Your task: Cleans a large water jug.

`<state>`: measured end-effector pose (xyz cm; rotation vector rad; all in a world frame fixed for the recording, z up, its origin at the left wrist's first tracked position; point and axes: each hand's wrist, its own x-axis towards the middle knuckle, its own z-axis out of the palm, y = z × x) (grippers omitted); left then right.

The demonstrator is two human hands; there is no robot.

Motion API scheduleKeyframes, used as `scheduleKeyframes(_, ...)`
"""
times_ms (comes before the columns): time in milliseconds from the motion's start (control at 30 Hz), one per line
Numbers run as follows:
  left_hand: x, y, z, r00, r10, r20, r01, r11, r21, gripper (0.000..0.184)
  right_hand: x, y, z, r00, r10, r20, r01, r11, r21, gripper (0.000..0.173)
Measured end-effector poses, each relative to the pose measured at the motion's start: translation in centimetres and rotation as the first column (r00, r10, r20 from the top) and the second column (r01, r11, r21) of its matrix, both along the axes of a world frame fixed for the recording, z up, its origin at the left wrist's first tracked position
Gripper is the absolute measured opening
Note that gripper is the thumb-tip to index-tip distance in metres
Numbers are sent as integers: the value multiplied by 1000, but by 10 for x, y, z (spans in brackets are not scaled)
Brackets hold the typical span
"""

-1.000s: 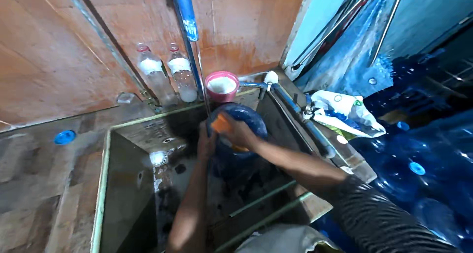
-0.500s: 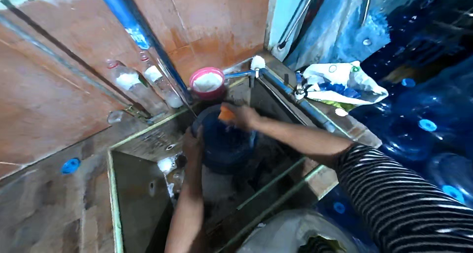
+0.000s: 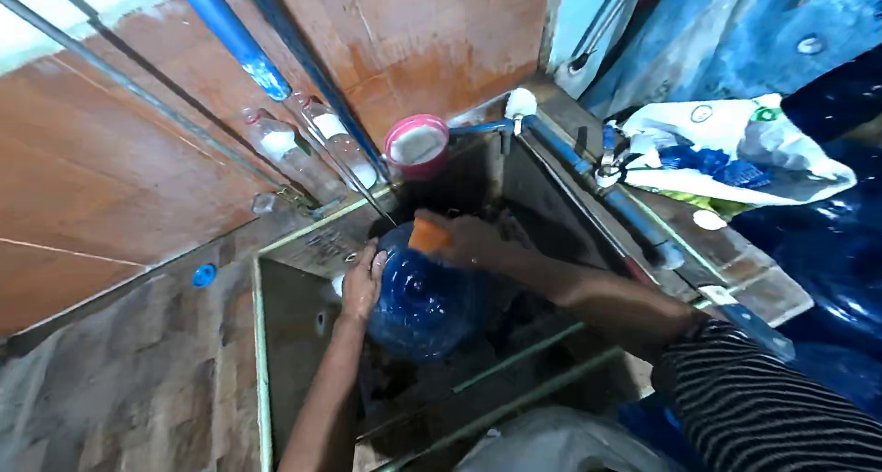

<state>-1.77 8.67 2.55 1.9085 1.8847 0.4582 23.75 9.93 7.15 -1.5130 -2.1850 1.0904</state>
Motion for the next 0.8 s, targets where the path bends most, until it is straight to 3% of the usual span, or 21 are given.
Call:
scheduleKeyframes(67,1,4,-1,1000,20,-13,-19,1000,24,46,-11,1,4,994,107,2,-106,994,-34,68)
scheduleKeyframes(167,20,7,-8,998,33,-58,-26,993,116,43,-18,46,-19,984,47,-173,-34,996,78,66)
scheduleKeyframes(233,27,9,-7,990,59,-131,-43,992,120,41,-30,51,-21,971,71,-229,-48,993,104,67)
scheduleKeyframes(333,21,23,-9,966,203,-159,-195,979,63,44,-44,24,-21,960,80,-267,-97,994,-52,72)
scheduleKeyframes(533,39,27,-23,983,177,45,-183,955,232,46,-56,94,-80,825,-212,-524,96,966,-240,65)
scheduleKeyframes(700,32,45,-11,868,496,-32,-491,865,104,61,-13,47,-180,817,-422,-393,261,879,-400,62)
scheduleKeyframes(800,41,49,-7,870,492,-7,-491,869,54,65,39,35,-213,890,-429,-155,284,786,-549,59)
